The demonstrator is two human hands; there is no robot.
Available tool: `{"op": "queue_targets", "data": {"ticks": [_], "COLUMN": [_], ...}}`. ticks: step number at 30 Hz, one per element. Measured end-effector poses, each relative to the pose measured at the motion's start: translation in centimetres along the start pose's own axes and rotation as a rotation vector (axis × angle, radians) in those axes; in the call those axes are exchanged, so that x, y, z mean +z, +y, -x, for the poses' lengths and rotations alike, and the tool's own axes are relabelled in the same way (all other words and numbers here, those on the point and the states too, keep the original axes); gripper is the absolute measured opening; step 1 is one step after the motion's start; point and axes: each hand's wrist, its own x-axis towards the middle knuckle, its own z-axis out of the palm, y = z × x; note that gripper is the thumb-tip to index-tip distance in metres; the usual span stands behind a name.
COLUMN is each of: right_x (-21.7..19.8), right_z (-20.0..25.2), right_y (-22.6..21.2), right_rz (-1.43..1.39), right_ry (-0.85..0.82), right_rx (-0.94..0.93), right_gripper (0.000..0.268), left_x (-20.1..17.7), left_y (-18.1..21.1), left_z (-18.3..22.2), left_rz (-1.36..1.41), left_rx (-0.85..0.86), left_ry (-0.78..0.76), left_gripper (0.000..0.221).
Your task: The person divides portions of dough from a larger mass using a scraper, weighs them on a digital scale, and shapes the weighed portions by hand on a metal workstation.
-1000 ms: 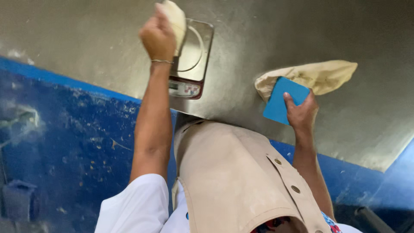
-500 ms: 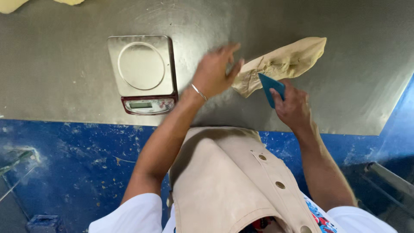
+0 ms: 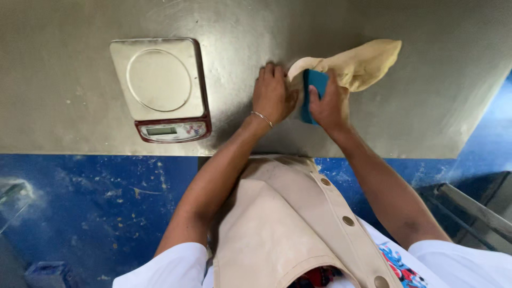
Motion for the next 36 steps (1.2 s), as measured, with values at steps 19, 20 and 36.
{"op": "queue_targets", "data": {"ticks": [19,20,36], "right_x": [-1.7,-1.3,-2.7], "right_z": [-8.0,-6.6,-2.0], "right_y": [-2.9,-2.8,-10.7], "right_rz": [-0.052,-0.055,-0.219], "right_ry": [-0.277,-0.281,-0.474], "right_rx": [0.300,0.309,0.272], "right_gripper": [0.047,0.047,0.035], "left_x": [-3.9,-4.4,-18.5], "left_y": [-0.7,-0.7,-4.2], "left_z": [-4.2,-3.9,12.7], "left_rz": [0.127,0.164,0.563], "left_rx": [0.011,0.035,-0.234], "left_ry": [-0.233,-0.196,0.752], "left_gripper": [0.048,0.038,0.040]}}
